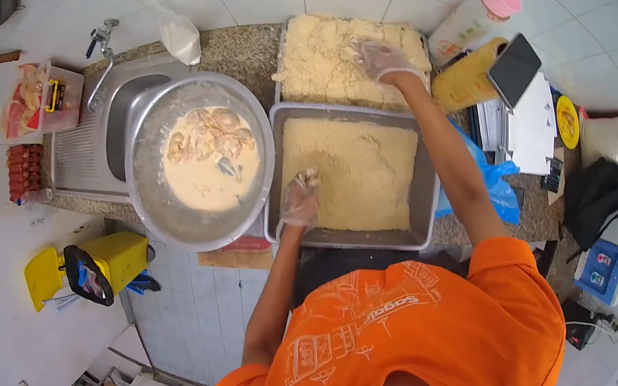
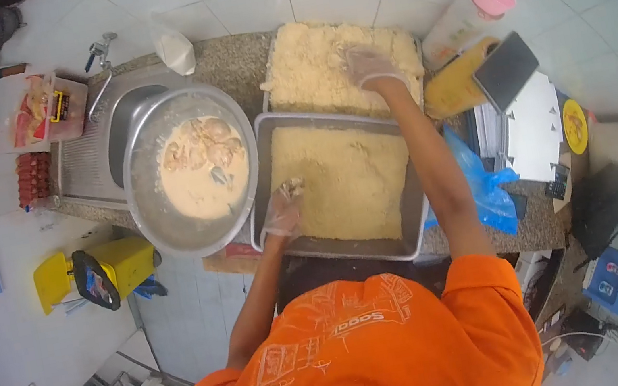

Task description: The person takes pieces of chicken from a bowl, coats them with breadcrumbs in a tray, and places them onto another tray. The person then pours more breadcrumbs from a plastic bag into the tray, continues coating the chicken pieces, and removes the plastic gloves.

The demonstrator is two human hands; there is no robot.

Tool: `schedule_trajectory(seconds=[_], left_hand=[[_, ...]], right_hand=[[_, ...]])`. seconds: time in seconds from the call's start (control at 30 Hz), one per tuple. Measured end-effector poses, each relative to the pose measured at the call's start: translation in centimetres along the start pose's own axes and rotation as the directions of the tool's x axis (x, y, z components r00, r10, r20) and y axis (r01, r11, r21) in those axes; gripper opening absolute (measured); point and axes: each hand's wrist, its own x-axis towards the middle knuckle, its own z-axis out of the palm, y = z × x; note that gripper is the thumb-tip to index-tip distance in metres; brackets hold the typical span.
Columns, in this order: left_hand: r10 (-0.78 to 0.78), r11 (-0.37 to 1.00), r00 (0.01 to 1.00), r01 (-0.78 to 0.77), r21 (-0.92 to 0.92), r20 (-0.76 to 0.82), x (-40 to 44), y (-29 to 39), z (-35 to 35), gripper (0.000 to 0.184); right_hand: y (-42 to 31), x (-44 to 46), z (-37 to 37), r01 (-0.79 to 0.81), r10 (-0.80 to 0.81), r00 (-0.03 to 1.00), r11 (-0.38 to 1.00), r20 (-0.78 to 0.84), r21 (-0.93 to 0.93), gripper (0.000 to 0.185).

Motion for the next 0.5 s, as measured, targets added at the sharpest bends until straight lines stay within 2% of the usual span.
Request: schedule_trajectory(seconds=[0.03, 0.07, 0.13, 0.17, 0.2, 0.23, 0.27, 0.3, 0.33, 0.37, 0.4, 0.43, 0.47, 0.5], left_hand=[[0.008, 0.993, 1.0, -0.007, 0.116, -0.009, -0.1, 1.0, 0.2, 0.028], [0.012, 0.994, 1.0, -0.01, 0.107, -0.01, 0.5, 0.0, 0.3, 0.028], [0.305, 0.951, 0.949, -0.299, 0.084, -0.078, 1.6, -3.5, 0.6, 0.03], [0.303, 0.952, 0.95, -0.297, 0.076, -0.08, 1.7, -3.8, 0.5, 0.03], [0.269, 0.954, 0.962, -0.257, 0.153, -0.057, 1.9, -4.0, 0.4, 0.031], [0.233, 0.948, 0.972, -0.219, 0.231, -0.035, 2.0, -4.3, 0.5, 0.031], [0.227, 0.95, 0.974, -0.214, 0.229, -0.028, 2.1, -4.6, 0.7, 0.031], [0.221, 0.925, 0.975, -0.207, 0.318, -0.007, 2.3, -4.9, 0.7, 0.032], [0.221, 0.892, 0.975, -0.206, 0.402, 0.01, 2.7, -4.8, 0.8, 0.033], [0.215, 0.894, 0.976, -0.206, 0.397, 0.021, 1.6, -3.6, 1.1, 0.033], [0.155, 0.962, 0.987, -0.162, 0.219, 0.049, 1.0, -2.1, 1.4, 0.03], [0.107, 0.993, 0.991, -0.11, 0.036, 0.084, 0.9, -0.6, 1.5, 0.028], [0.116, 0.992, 0.989, -0.12, 0.036, 0.092, 1.0, -0.9, 1.5, 0.028], [0.244, 0.968, 0.968, -0.247, 0.052, 0.06, 1.7, -1.5, 1.4, 0.03]], right_hand=[[-2.9, -3.3, -0.7, -0.13, 0.153, 0.98, 0.976, -0.126, 0.173, 0.037], [-6.8, -7.5, -1.3, -0.223, 0.313, 0.922, 0.91, -0.228, 0.35, 0.037], [-9.6, -12.6, 1.9, -0.311, 0.329, 0.943, 0.923, -0.047, 0.225, 0.041], [-10.2, -15.3, 4.4, -0.122, 0.126, 0.969, 0.992, -0.211, 0.032, 0.044], [-10.4, -16.9, 7.1, 0.048, -0.107, 0.94, 0.982, -0.323, -0.185, 0.048], [-10.2, -16.9, 9.9, 0.045, -0.105, 0.943, 0.981, -0.317, -0.188, 0.048], [-10.1, -17.0, 13.0, 0.006, -0.04, 0.938, 0.995, -0.345, -0.098, 0.048], [-10.1, -17.0, 15.1, -0.033, 0.029, 0.927, 0.999, -0.374, -0.004, 0.048], [-9.5, -16.3, 16.0, -0.035, 0.03, 0.925, 0.999, -0.378, -0.007, 0.048], [-8.8, -16.3, 16.5, 0.003, -0.035, 0.907, 0.997, -0.419, -0.075, 0.05], [-8.0, -16.4, 16.8, 0.035, -0.101, 0.88, 0.988, -0.464, -0.149, 0.052], [-8.3, -17.0, 14.3, 0.024, -0.096, 0.876, 0.987, -0.473, -0.156, 0.052], [-9.6, -18.1, 9.4, -0.174, 0.232, 0.939, 0.957, -0.254, 0.231, 0.056], [-10.3, -18.4, 6.5, -0.408, 0.439, 0.896, 0.749, 0.071, 0.522, 0.061]])
